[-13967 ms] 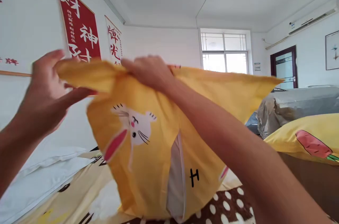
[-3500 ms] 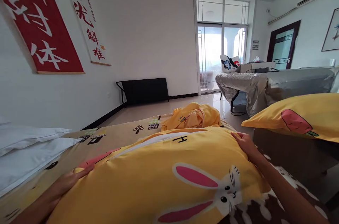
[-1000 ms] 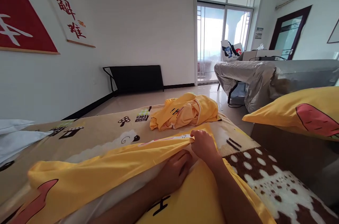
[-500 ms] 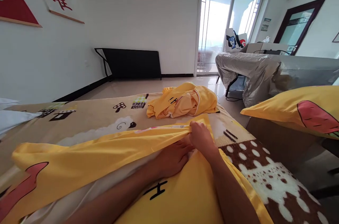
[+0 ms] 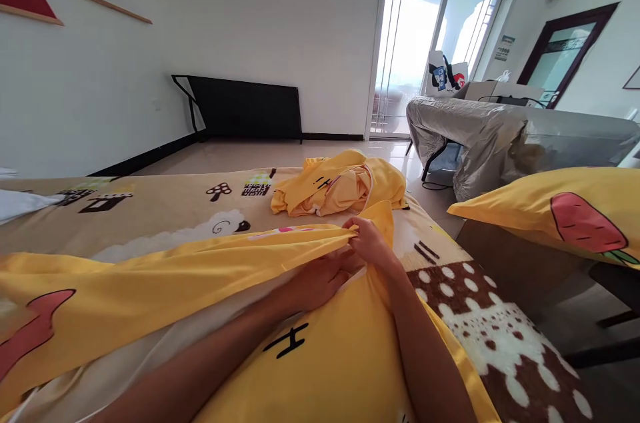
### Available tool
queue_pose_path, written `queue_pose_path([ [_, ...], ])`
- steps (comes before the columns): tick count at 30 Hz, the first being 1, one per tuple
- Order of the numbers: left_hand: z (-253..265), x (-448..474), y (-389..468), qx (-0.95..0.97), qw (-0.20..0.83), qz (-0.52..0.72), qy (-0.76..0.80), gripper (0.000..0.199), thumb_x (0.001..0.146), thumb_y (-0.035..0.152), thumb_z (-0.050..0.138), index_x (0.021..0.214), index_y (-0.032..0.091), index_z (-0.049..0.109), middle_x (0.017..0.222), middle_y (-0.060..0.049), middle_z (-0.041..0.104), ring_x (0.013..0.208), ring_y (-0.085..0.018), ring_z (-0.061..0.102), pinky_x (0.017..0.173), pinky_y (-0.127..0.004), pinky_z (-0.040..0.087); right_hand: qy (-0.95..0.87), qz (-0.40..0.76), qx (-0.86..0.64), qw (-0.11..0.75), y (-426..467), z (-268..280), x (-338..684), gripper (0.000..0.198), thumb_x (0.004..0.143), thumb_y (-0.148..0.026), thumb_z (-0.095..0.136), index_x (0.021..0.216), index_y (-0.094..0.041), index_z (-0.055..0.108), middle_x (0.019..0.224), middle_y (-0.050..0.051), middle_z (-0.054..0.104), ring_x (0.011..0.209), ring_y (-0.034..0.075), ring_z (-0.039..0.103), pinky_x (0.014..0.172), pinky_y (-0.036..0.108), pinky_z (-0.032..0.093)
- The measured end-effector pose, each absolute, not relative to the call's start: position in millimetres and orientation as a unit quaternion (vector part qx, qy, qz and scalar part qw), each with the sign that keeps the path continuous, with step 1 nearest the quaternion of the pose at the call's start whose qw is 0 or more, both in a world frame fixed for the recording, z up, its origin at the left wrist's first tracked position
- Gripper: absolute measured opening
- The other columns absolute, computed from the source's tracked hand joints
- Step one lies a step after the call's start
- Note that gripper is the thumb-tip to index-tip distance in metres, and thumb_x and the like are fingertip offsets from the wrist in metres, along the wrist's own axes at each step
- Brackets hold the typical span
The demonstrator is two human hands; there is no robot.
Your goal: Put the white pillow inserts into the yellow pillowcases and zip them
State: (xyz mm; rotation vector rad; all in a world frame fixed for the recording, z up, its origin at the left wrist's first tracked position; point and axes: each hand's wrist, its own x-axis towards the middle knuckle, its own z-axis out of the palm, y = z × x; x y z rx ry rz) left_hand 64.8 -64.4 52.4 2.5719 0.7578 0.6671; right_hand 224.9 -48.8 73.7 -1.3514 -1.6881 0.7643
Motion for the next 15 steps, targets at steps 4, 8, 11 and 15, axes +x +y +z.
queue_pose_path([
  [4,51.3,67.8,-61.3,0.925,0.170,0.243,0.236,0.031,0.090,0.027,0.038,0.115,0.023,0.055,0.124,-0.006,0.058,0.122,-0.024,0.046,0.109,-0.044,0.033,-0.723,0.326,-0.497,0.351,-57.0,79.0,232.0,0.043,0.063,-0.013,0.053,0.105,-0.017,0.059,0.077,0.000,0.063,0.068,0.012,0.055,0.061,0.022,0.042],
  [8,48.8,67.8,-61.8,0.932,0.165,0.220,0.238,0.031,0.092,0.029,0.036,0.115,0.024,0.055,0.126,-0.003,0.058,0.120,-0.023,0.048,0.108,-0.041,0.035,-0.725,0.124,-0.626,0.259,-67.7,87.1,230.6,0.053,0.063,-0.002,0.048,0.113,-0.016,0.060,0.097,0.008,0.065,0.093,0.019,0.057,0.079,0.027,0.042],
  [11,53.3,67.7,-70.2,0.942,0.140,0.166,0.257,0.036,0.095,0.029,0.027,0.116,0.026,0.055,0.123,-0.003,0.060,0.116,-0.022,0.053,0.102,-0.041,0.040,-0.649,0.009,-0.741,0.173,-76.4,95.6,221.1,0.034,0.070,-0.004,0.044,0.096,-0.014,0.065,0.096,0.012,0.064,0.093,0.023,0.059,0.075,0.029,0.041],
  [15,71.4,78.6,-79.5,0.961,0.030,0.010,0.276,0.040,0.088,0.020,0.037,0.125,0.014,0.050,0.107,-0.014,0.067,0.102,-0.031,0.061,0.090,-0.048,0.044,-0.636,-0.032,-0.758,0.141,-83.6,102.9,210.1,0.027,0.076,-0.007,0.041,0.085,-0.018,0.063,0.100,0.010,0.062,0.085,0.020,0.061,0.063,0.026,0.037],
])
